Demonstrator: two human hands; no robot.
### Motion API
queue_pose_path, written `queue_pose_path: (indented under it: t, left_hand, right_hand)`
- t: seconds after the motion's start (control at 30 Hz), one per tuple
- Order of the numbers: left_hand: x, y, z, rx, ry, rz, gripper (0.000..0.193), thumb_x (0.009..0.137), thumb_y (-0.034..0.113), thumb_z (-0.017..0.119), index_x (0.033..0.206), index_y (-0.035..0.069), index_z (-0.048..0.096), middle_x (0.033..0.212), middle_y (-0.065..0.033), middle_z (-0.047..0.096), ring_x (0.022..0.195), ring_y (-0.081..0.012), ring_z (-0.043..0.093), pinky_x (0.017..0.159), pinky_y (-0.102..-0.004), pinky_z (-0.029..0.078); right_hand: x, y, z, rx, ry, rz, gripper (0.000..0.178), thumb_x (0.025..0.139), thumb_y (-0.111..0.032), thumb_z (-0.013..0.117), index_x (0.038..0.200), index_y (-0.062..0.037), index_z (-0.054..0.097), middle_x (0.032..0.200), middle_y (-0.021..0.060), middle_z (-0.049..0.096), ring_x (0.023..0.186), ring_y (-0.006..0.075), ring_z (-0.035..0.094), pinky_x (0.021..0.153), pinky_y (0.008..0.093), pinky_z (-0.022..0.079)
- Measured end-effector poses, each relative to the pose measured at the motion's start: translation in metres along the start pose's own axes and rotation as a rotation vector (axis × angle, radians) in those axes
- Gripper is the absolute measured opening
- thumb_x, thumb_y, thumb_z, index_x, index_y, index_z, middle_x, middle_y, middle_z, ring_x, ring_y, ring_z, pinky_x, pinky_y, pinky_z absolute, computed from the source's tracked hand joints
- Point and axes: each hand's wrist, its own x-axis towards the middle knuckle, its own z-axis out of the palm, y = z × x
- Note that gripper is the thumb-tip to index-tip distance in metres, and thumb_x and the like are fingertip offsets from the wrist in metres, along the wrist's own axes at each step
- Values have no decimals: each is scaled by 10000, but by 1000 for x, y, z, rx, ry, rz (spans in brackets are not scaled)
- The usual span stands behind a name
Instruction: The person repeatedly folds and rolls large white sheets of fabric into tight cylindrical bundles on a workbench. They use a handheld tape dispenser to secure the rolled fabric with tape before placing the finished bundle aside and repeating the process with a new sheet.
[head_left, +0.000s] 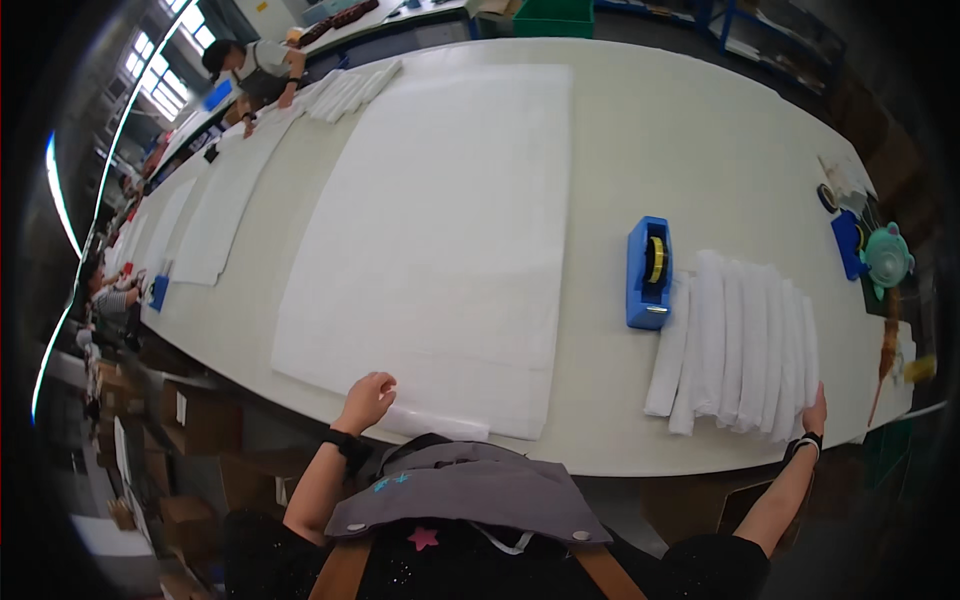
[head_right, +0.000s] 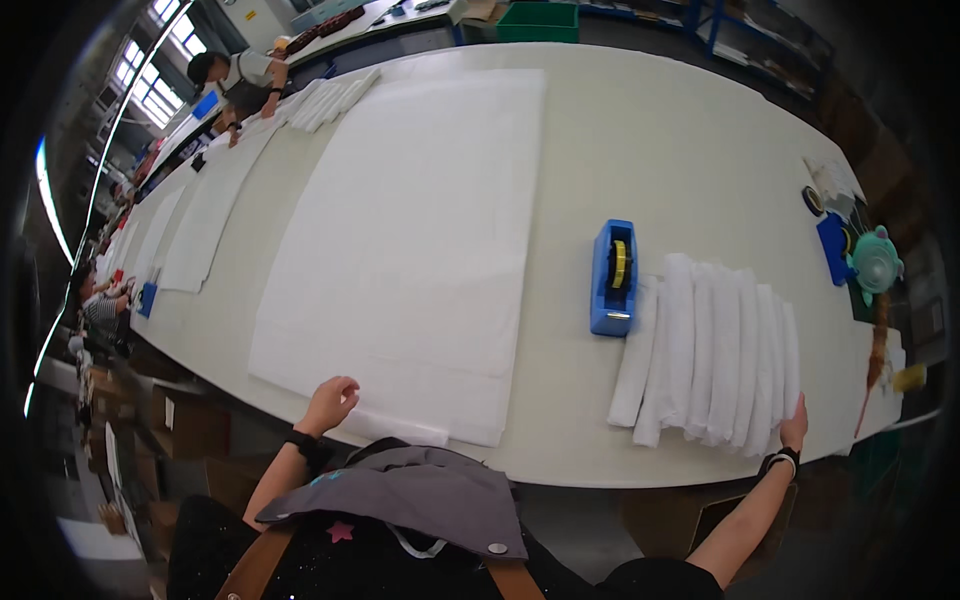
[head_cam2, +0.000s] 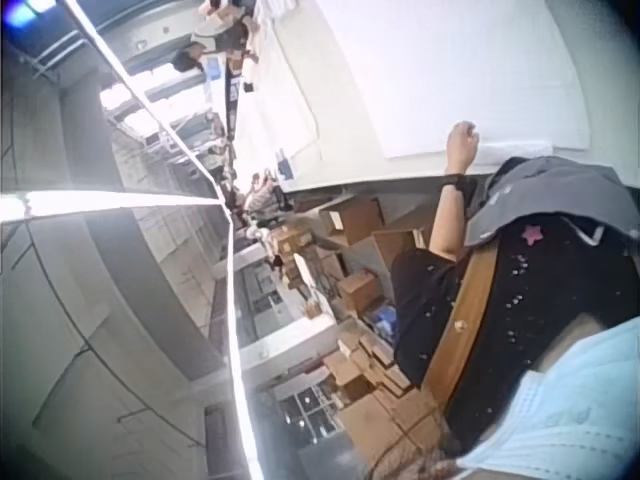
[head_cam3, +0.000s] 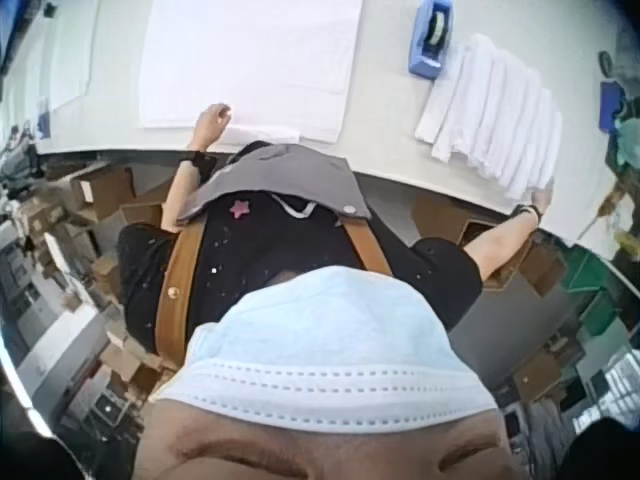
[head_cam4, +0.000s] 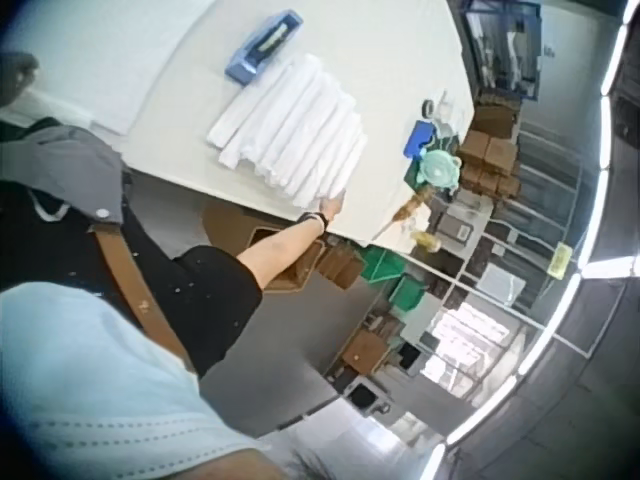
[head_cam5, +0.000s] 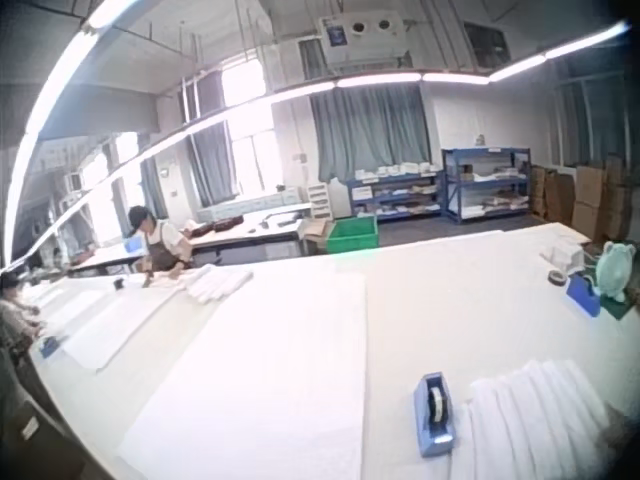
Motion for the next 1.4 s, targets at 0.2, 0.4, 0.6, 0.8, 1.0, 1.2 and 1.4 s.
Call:
queue_pose_path:
  t: [0.2, 0.4, 0.6, 0.8, 1.0, 1.2, 1.4]
  left_hand:
    - [-16, -5, 16, -83, 150, -116, 192, 826, 129, 631, 1008, 67, 630, 992, -111, 621, 924, -309, 615, 792, -404, 501]
    - [-44, -52, 27, -203, 392, -231, 172, 824, 113, 623, 983, 50, 645, 959, -121, 623, 886, -296, 625, 778, -397, 506]
    - [-55, -95, 16, -319, 569, -262, 157, 825, 118, 643, 959, 39, 669, 917, -131, 640, 864, -278, 629, 780, -379, 505]
    - [-47, -125, -8, -281, 572, -114, 164, 830, 126, 662, 970, 44, 676, 948, -119, 650, 939, -300, 607, 832, -391, 486]
    - [-50, -176, -29, -311, 575, -90, 172, 827, 127, 675, 976, 42, 694, 979, -116, 674, 964, -299, 620, 846, -385, 484]
    - [-27, -197, -53, -430, 411, -32, 198, 823, 152, 696, 1002, 69, 702, 998, -103, 681, 971, -280, 624, 851, -366, 489]
    - [51, -125, -62, -420, 285, 342, 333, 716, 192, 793, 1016, 93, 689, 998, -73, 660, 1008, -278, 580, 898, -387, 473]
  right_hand:
    - [30, 2, -52, -388, 48, -20, 709, 750, 108, 358, 1450, -2, 345, 1365, 257, 501, 1248, 387, 489, 1070, 401, 363]
    - [22, -115, -79, -499, 402, -187, 444, 945, -126, 450, 1384, -66, 475, 1288, 205, 586, 1163, 348, 571, 974, 390, 434]
    - [-73, -347, 114, 90, 111, -496, 375, 986, -233, 542, 1280, -3, 573, 1148, 110, 667, 1001, 186, 653, 849, 279, 509]
    - [-263, -541, 348, 193, -337, -856, 297, 882, -168, 675, 1147, -34, 668, 1052, 143, 698, 981, 264, 666, 883, 343, 501]
    - [-341, -654, 449, 47, -406, -1007, 309, 850, -188, 691, 1128, -67, 634, 1021, 125, 680, 937, 285, 648, 805, 371, 510]
    - [-325, -692, 489, -176, -366, -737, 305, 838, -293, 706, 1036, -97, 583, 911, 124, 679, 852, 296, 647, 742, 410, 501]
    - [-294, -691, 503, -166, -429, -567, 292, 856, -342, 690, 872, -69, 585, 775, 128, 668, 755, 302, 635, 686, 414, 495]
